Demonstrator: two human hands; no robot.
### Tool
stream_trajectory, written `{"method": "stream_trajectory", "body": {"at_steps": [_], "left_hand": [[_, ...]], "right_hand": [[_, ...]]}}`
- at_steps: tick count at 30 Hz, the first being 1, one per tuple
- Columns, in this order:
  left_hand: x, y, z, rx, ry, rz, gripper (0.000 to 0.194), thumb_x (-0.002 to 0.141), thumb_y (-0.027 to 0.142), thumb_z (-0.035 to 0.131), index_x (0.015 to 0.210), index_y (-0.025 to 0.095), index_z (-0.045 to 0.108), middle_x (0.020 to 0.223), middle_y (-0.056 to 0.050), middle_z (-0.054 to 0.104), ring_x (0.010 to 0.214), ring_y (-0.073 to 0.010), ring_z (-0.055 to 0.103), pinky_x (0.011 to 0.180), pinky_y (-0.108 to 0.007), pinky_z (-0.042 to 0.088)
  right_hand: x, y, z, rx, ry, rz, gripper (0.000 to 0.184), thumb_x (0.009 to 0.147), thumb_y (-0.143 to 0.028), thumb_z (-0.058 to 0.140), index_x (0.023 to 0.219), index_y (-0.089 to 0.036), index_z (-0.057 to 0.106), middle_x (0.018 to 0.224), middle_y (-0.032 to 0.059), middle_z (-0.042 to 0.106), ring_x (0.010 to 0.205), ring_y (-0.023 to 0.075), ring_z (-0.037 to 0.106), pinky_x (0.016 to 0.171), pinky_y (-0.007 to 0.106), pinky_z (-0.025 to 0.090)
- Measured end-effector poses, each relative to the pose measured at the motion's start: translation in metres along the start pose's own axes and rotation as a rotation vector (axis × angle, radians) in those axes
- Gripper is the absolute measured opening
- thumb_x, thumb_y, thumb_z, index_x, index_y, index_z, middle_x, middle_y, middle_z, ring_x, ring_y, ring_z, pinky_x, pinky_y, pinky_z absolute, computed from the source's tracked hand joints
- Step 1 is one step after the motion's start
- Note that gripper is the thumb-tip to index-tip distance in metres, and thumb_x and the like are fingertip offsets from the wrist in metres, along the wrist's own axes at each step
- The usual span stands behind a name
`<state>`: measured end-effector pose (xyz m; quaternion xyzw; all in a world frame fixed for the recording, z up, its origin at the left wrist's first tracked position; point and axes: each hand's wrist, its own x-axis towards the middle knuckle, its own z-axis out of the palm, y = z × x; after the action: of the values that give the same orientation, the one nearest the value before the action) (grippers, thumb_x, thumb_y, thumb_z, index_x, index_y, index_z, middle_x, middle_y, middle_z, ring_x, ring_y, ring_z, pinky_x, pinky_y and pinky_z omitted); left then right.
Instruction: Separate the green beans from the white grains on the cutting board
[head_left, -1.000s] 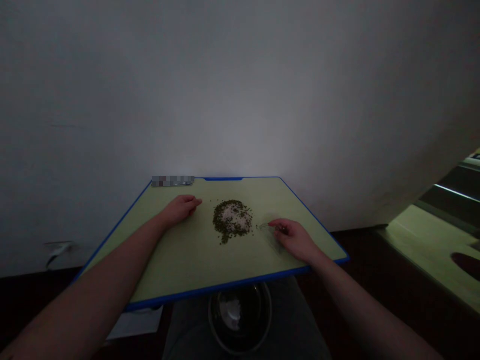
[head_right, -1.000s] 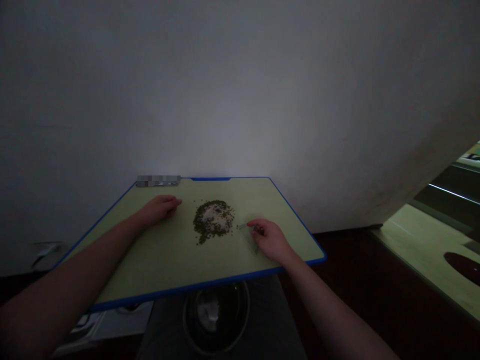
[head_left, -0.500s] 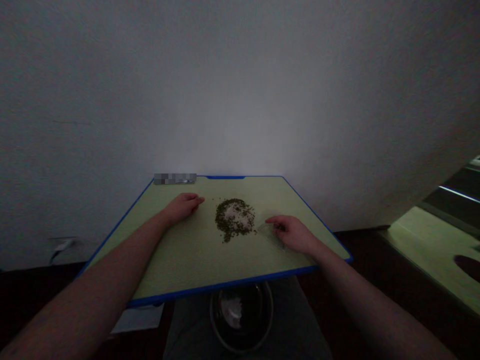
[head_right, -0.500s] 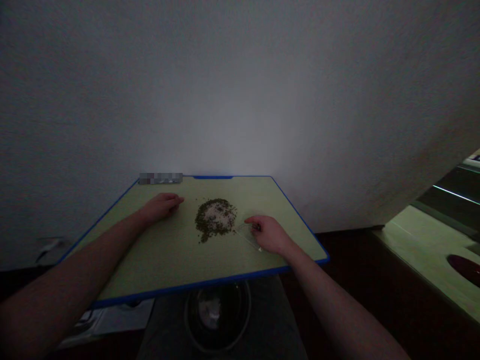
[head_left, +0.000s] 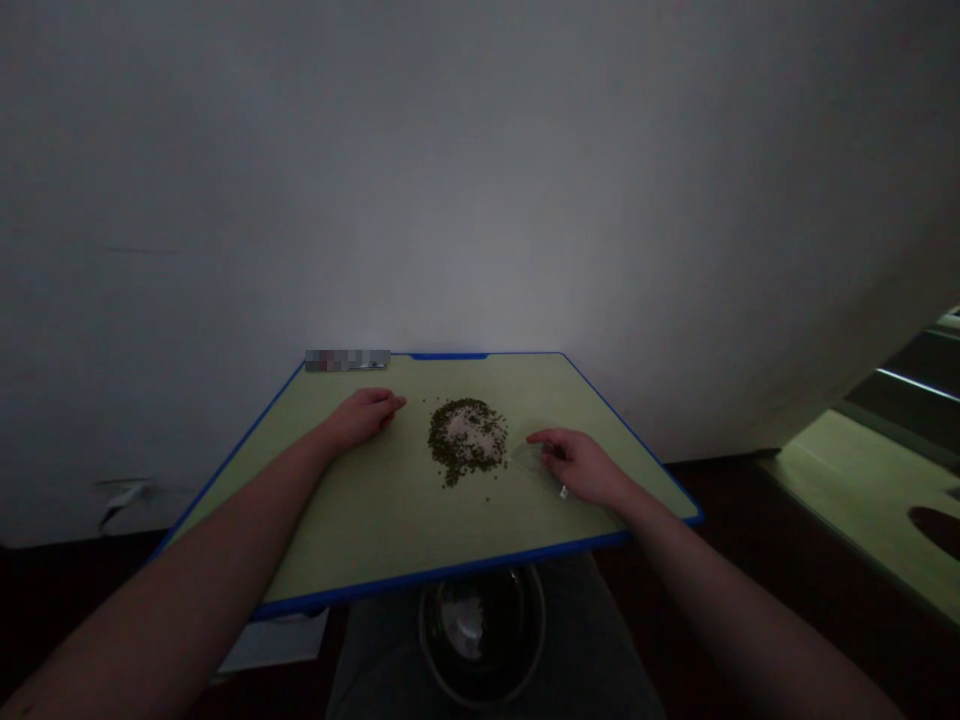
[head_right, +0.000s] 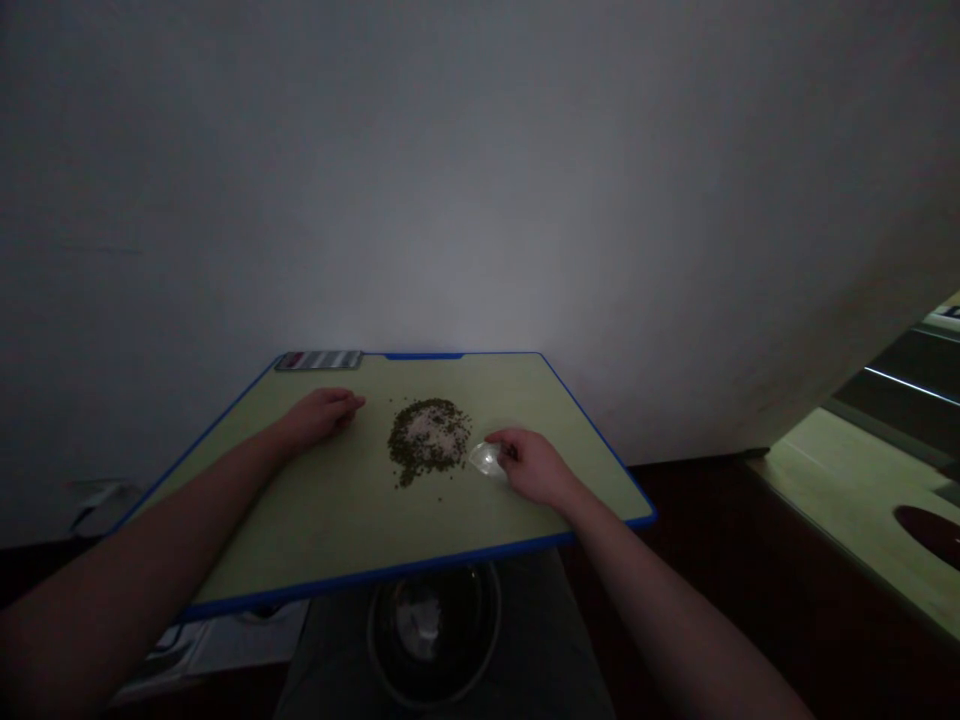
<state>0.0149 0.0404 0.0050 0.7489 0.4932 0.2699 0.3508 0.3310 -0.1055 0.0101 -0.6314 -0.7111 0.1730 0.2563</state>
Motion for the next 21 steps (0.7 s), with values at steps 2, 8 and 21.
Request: {"method": "stream_trajectory", "body": {"at_steps": [2,8,21], "left_hand": [[0.0,0.0,0.0,-0.011,-0.003,-0.01,0.04,0.073,0.053,0.046,0.053,0.018,0.044,0.042,0.005,0.039,0.039,-0.0093,0.036,0.044,-0.025,0.028],[-0.002,0.003,0.001,-0.038,0.009,-0.027,0.039,0.072,0.052,0.048,0.053,0.018,0.044,0.043,0.005,0.039,0.039,-0.0088,0.035,0.043,-0.024,0.027],[0.0,0.0,0.001,-0.004,0.004,-0.009,0.04,0.073,0.053,0.046,0.053,0.019,0.044,0.043,0.005,0.04,0.04,-0.0094,0.036,0.044,-0.025,0.028]], "right_hand": [[0.001,0.001,0.0,-0.001,-0.011,-0.018,0.036,0.074,-0.012,0.047,0.106,-0.015,0.063,0.064,0.0004,0.055,0.054,0.0109,0.044,0.055,0.024,0.035],[-0.002,0.004,-0.003,0.056,-0.072,-0.063,0.035,0.075,-0.014,0.047,0.106,-0.017,0.063,0.071,0.0013,0.058,0.059,0.0116,0.047,0.056,0.023,0.036],[-0.009,0.004,0.003,0.098,-0.128,-0.076,0.036,0.076,-0.017,0.047,0.108,-0.018,0.062,0.07,0.0013,0.058,0.058,0.0121,0.047,0.055,0.024,0.037]]}}
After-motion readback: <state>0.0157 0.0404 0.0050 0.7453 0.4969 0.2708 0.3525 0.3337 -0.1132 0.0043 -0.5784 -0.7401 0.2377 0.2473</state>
